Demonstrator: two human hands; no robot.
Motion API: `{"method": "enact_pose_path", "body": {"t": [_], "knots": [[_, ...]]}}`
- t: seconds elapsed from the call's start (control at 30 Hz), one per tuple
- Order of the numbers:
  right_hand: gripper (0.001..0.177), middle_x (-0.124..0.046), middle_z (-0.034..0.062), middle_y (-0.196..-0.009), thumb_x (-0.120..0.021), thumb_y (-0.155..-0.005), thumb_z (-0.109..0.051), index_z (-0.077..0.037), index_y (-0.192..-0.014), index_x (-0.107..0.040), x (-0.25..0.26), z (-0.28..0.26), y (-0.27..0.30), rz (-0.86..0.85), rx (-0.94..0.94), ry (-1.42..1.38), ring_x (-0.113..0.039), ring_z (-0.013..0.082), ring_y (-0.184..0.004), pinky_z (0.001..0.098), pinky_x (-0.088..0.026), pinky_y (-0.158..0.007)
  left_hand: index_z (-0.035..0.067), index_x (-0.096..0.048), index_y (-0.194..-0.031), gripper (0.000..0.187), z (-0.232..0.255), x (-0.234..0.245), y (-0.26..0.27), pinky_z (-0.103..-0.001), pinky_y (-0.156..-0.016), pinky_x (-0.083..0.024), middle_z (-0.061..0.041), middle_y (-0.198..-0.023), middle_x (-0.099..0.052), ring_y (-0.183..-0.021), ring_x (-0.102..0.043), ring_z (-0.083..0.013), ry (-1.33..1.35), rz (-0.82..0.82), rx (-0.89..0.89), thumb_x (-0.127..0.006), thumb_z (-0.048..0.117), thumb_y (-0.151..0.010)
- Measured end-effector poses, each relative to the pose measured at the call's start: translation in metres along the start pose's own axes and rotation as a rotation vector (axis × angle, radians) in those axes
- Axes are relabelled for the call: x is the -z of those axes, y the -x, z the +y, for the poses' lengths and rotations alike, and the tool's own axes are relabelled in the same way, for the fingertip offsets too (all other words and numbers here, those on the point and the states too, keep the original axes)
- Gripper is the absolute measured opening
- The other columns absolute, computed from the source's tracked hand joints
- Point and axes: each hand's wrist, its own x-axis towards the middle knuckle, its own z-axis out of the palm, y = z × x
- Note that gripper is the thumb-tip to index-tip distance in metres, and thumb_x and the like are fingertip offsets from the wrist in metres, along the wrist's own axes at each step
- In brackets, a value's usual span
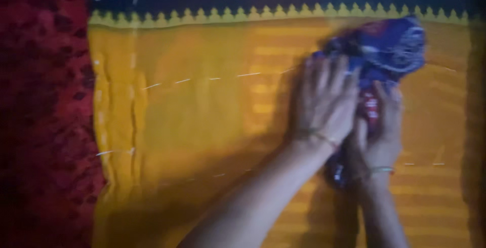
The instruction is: The person wipes a yellow and blue patterned bedsheet and a floral pillow using a blue patterned cloth. The person also wipes the metal frame of the bed. The camera is shaky throughout the clip.
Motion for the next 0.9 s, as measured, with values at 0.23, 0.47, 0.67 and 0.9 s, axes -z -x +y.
{"method": "enact_pose_path", "body": {"t": [0.23, 0.47, 0.67, 0.9], "knots": [[0.066, -0.045, 0.0271, -0.155, -0.062, -0.083, -0.009, -0.006, -0.148, -0.051, -0.069, -0.104, 0.036, -0.182, 0.254, -0.056, -0.038, 0.0474, -0.149, 0.0550, -0.024, -0.129, 0.005, -0.058, -0.139, 0.047, -0.114, 0.055, 0.101, -0.062, -0.124, -0.020, -0.021, -0.141, -0.056, -0.139, -0.046, -0.0397, -0.013, 0.225, 0.191, -0.053, 0.022, -0.095], [0.075, -0.045, 0.0258, -0.151, -0.073, -0.073, -0.019, -0.010, -0.145, -0.052, -0.105, -0.181, 0.094, -0.352, 0.362, -0.135, -0.036, 0.0469, -0.145, 0.0576, -0.023, -0.123, 0.004, -0.062, -0.137, 0.047, -0.176, 0.099, 0.196, -0.061, -0.121, -0.023, -0.023, -0.139, -0.054, -0.137, -0.045, -0.0420, -0.172, 0.239, 0.319, -0.055, 0.026, -0.096], [0.066, -0.056, 0.0214, -0.142, -0.071, -0.075, -0.011, -0.014, -0.140, -0.063, -0.070, -0.179, 0.114, -0.276, 0.259, -0.197, -0.054, 0.0418, -0.132, 0.0491, -0.041, -0.112, 0.007, -0.067, -0.116, 0.025, -0.148, 0.109, 0.203, -0.059, -0.124, -0.030, -0.017, -0.135, -0.059, -0.135, -0.051, -0.0405, 0.045, 0.373, 0.267, -0.061, 0.020, -0.096], [0.051, -0.062, 0.0184, -0.139, -0.065, -0.090, -0.006, 0.000, -0.140, -0.059, 0.032, -0.078, 0.083, 0.133, 0.158, -0.087, -0.059, 0.0324, -0.132, 0.0421, -0.046, -0.118, 0.008, -0.065, -0.113, 0.022, -0.015, 0.050, 0.116, -0.054, -0.122, -0.038, -0.014, -0.125, -0.061, -0.129, -0.055, -0.0362, 0.520, 0.389, -0.051, -0.073, 0.016, -0.094]]}}
